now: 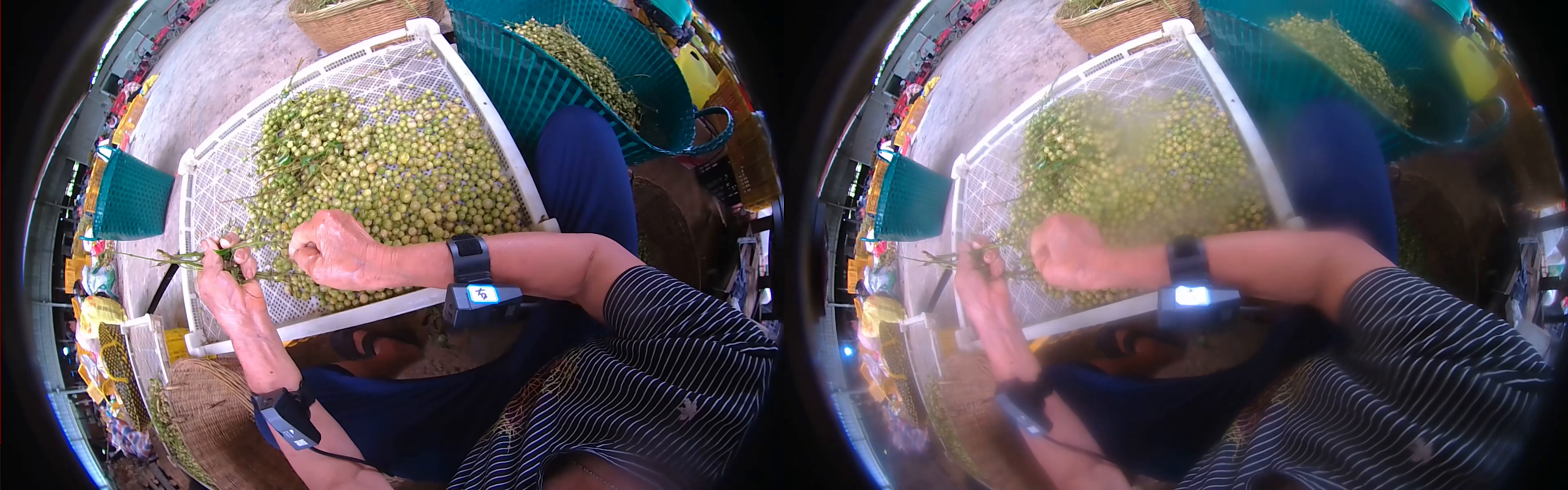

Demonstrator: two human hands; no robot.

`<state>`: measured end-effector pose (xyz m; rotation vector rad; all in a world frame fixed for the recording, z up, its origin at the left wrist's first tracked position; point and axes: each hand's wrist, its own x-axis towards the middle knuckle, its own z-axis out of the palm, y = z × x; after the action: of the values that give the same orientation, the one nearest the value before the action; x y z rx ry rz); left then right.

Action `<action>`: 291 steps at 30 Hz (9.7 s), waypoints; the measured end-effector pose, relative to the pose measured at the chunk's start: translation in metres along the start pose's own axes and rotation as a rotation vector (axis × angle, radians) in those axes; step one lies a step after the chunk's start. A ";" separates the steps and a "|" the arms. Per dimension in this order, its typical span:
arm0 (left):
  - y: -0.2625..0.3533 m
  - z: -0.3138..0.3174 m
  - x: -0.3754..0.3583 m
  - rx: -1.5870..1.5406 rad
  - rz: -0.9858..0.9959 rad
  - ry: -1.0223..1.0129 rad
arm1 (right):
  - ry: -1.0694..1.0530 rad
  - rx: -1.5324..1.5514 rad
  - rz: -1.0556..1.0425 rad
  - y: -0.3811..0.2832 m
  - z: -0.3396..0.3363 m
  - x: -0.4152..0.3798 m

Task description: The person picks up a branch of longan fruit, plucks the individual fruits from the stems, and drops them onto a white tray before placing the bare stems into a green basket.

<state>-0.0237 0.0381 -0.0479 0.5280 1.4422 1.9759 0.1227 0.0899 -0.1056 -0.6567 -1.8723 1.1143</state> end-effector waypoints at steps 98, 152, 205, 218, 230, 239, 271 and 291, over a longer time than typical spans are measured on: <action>0.016 -0.065 0.041 -0.614 -0.320 -0.317 | -0.583 1.075 0.508 0.039 -0.069 0.035; -0.049 0.040 -0.010 0.569 -0.250 -0.170 | 0.026 -0.831 0.298 -0.035 -0.367 -0.146; -0.040 0.050 -0.013 0.195 -0.172 -0.234 | -0.250 0.788 0.446 0.031 -0.081 0.015; -0.034 0.048 -0.011 0.073 -0.246 -0.218 | -0.426 0.729 0.547 0.048 -0.086 0.010; -0.047 0.059 -0.016 -0.060 -0.245 -0.393 | -0.441 0.933 0.481 0.051 -0.067 0.000; -0.040 0.071 -0.021 -0.132 -0.259 -0.433 | -0.619 0.811 0.451 0.038 -0.073 0.001; -0.036 0.057 -0.006 -0.038 -0.254 -0.302 | -0.322 0.091 0.095 0.058 -0.072 0.016; -0.033 0.052 -0.001 -0.078 -0.200 -0.371 | -0.234 0.369 0.219 0.038 -0.082 0.015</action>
<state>0.0191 0.0804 -0.0627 0.6494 1.1356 1.6659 0.1865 0.1561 -0.1125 -0.5439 -1.7439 1.6916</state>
